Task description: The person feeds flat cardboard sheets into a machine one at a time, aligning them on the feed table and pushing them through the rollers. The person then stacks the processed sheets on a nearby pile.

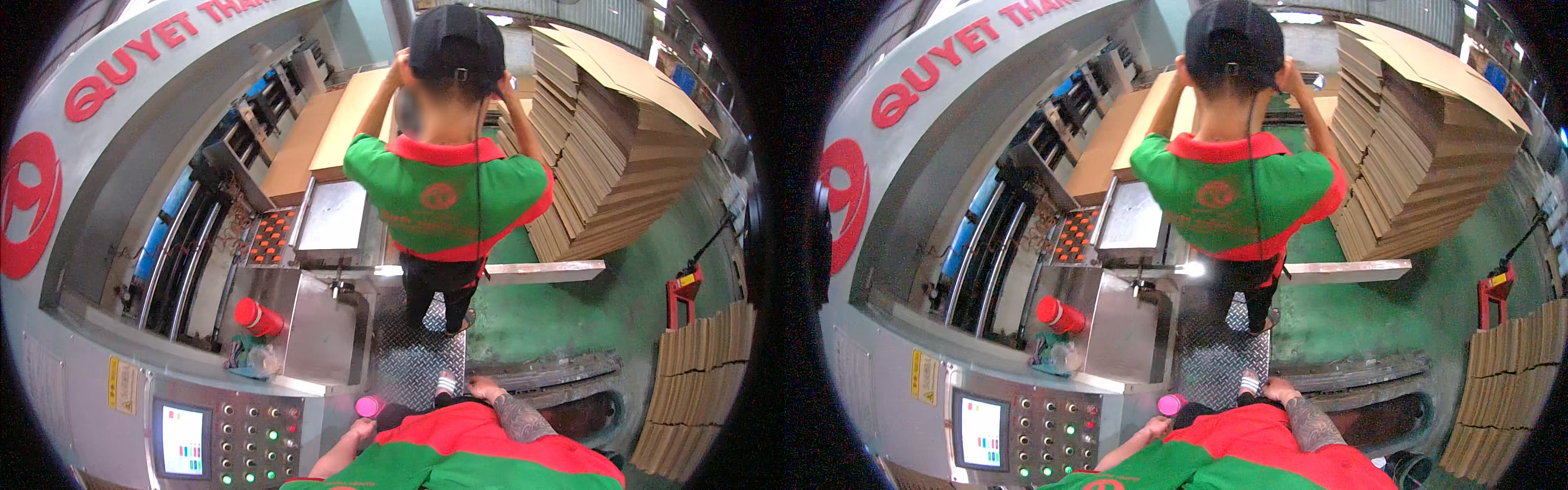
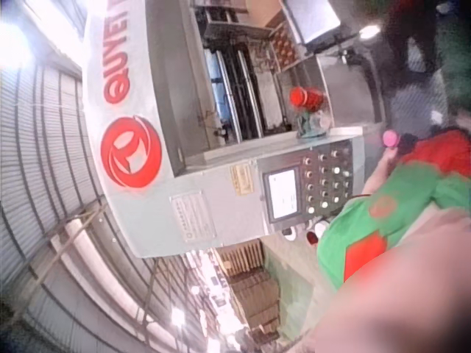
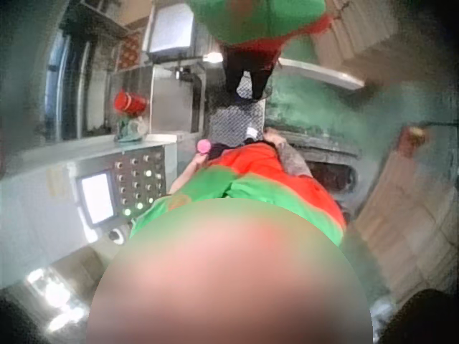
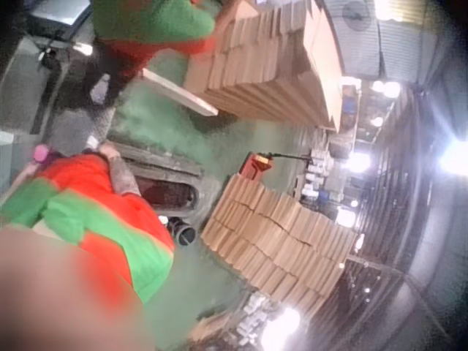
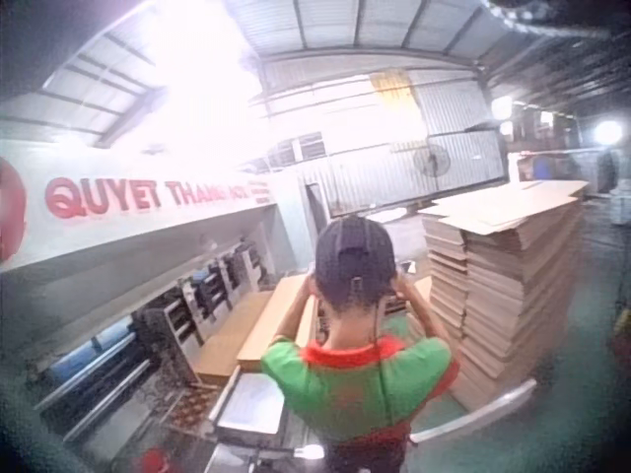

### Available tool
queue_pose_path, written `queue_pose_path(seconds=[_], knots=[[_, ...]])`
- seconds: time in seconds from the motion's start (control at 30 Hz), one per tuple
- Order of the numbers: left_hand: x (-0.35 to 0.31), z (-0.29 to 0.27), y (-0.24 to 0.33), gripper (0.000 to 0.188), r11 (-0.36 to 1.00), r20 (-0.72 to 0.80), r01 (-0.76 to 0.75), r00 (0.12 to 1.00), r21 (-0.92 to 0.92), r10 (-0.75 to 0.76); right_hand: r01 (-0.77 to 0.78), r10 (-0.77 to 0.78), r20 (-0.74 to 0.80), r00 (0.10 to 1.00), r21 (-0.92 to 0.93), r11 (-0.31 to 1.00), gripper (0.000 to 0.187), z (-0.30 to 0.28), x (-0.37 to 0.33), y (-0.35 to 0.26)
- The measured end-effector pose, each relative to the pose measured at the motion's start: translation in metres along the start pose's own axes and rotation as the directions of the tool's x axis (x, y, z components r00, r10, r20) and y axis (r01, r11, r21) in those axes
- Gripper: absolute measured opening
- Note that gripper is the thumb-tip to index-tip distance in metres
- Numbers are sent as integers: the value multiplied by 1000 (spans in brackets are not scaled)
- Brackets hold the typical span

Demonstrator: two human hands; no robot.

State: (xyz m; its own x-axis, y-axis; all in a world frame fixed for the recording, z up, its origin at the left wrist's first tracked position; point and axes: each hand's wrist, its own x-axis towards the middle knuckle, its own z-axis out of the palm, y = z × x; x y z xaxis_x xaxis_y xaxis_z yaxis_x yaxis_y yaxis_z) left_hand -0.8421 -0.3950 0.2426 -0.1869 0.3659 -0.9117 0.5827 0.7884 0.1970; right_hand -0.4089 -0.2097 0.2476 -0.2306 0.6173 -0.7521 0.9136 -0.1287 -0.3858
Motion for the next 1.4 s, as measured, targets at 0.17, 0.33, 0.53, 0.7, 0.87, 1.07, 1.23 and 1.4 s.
queue_pose_path(seconds=[0.17,0.33,0.53,0.7,0.87,1.07,1.23,1.4], knots=[[29,-28,69,55,993,-6,-56,998,-104,55,-37,37,-8,999,35,999,52,-5,-9,55],[30,-30,141,53,884,-113,-468,879,-14,464,-99,115,-173,978,102,990,51,-3,-9,109],[30,-46,178,57,867,48,-409,909,284,414,-184,260,-255,931,288,940,51,54,3,147],[39,-53,155,60,898,-4,-318,942,306,335,-124,182,-124,976,374,919,59,101,26,155],[26,-60,113,56,887,9,-322,941,330,338,-53,102,-105,989,391,919,64,85,28,146],[5,-62,84,46,917,-32,-254,960,308,277,-149,170,-129,977,157,976,48,38,29,103],[20,-47,66,45,800,-41,-559,814,217,579,-108,118,-73,990,128,986,50,14,29,73],[48,-30,67,45,821,22,-466,873,331,487,-125,139,-93,986,144,982,49,12,24,67]])
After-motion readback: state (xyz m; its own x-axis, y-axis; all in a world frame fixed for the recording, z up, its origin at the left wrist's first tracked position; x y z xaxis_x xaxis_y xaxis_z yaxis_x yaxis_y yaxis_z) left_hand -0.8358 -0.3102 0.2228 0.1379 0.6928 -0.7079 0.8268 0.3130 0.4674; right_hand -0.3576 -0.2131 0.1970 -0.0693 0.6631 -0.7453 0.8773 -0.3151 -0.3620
